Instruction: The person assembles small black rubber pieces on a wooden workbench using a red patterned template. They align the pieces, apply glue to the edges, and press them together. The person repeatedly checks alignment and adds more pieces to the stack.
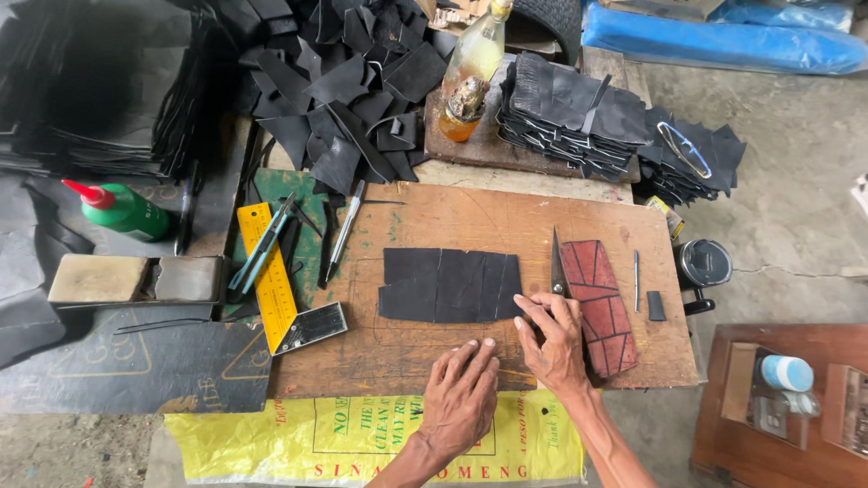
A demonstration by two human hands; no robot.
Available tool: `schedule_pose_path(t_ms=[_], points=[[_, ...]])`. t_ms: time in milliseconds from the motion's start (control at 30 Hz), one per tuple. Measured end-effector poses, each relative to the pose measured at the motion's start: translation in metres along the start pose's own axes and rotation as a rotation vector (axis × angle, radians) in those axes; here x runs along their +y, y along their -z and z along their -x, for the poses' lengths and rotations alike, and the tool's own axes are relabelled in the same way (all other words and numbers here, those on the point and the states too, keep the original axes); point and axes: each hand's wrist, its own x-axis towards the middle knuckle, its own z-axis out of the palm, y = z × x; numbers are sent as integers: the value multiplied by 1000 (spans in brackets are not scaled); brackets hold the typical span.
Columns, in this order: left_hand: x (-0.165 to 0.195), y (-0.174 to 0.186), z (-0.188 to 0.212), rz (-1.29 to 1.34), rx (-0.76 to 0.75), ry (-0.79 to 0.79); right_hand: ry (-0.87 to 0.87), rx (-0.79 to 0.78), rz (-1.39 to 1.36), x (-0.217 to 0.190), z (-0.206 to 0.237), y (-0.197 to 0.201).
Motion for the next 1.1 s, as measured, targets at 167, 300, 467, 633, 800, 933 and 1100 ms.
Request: schedule_pose_path(t_ms=[167,300,467,633,800,933,1100], points=[[-2,-3,0,27,7,-8,9,-6,2,1,0,-4],[-3,-2,1,53,-6,-2,9,-6,10,0,0,-4],[-3,2,1,58,-23,-4,-3,-10,30,-4,0,-4],[0,4,1,44,-31,-5,5,10,18,-5,1,-2],[1,6,-1,23,1,-17,6,22,-10,-4,0,-1],[3,6,-3,7,0,-13,9,30,-25,-1,2,-1],[6,6,-3,13,-20,14,-20,5,-63,6,3,0]])
